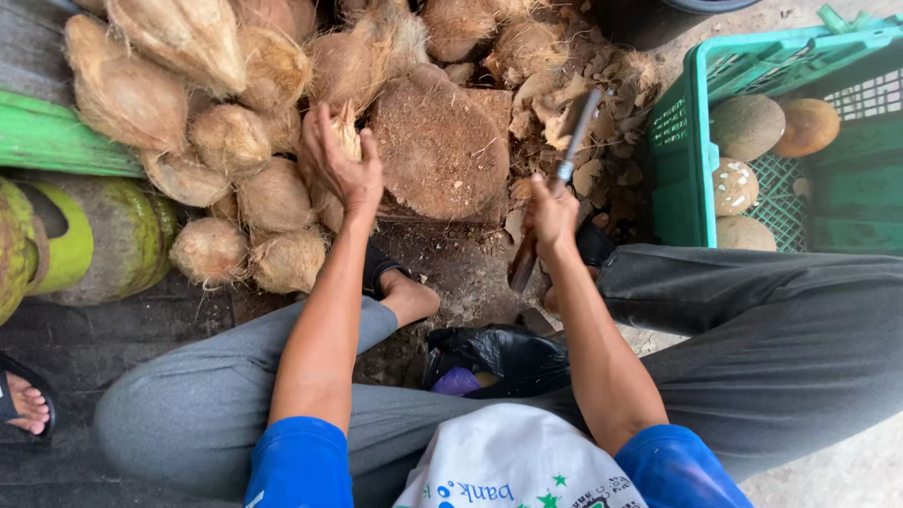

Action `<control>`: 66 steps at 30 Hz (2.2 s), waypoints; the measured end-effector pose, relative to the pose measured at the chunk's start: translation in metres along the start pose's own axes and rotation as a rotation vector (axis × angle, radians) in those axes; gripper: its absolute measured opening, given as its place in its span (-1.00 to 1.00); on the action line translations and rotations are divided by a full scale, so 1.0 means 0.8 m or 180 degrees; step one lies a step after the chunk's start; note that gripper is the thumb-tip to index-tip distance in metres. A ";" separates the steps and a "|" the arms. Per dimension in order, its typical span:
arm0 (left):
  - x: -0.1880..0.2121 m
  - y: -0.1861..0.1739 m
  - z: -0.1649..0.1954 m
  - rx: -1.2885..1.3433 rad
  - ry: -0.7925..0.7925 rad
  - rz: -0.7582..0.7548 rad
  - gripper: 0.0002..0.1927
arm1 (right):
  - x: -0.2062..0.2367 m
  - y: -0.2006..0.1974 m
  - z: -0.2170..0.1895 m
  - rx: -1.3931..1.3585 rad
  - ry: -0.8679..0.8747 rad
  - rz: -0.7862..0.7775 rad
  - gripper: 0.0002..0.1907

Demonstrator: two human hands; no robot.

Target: The person sits on the ground and uses a machete to strip the fibrous husk off coconuts one at a time, chopping the husk against a wooden block and setting trimmed coconuts aside in a crate.

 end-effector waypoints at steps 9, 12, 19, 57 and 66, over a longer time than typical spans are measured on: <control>-0.049 0.214 0.150 0.0640 -0.0256 -0.1387 -0.51 | 0.004 0.019 0.022 -0.1004 0.0115 0.0369 -0.65; -0.054 0.279 0.165 0.0344 -0.0403 -0.1753 -0.34 | 0.025 0.031 0.036 -0.0698 0.0094 0.0512 -0.67; -0.024 0.366 0.130 -0.0392 -0.1862 -0.2473 -0.01 | 0.037 0.054 0.056 0.0532 0.0266 -0.0166 -0.62; 0.031 0.028 0.096 0.0587 0.0083 -0.1687 0.17 | 0.040 0.012 -0.096 0.0345 -0.0979 -0.0451 -0.71; 0.008 0.083 0.073 -0.0177 -0.0838 -0.1103 -0.49 | 0.137 0.012 -0.210 0.0219 -0.2210 -0.0689 -0.81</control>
Point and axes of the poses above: each hand's wrist, its own x-axis away from the middle knuckle, its own y-axis out of the palm, z = x × y, the point moved 8 cm from there along -x, towards the middle knuckle, and after that the axes turned 7 degrees about x, right-handed, at the moved point
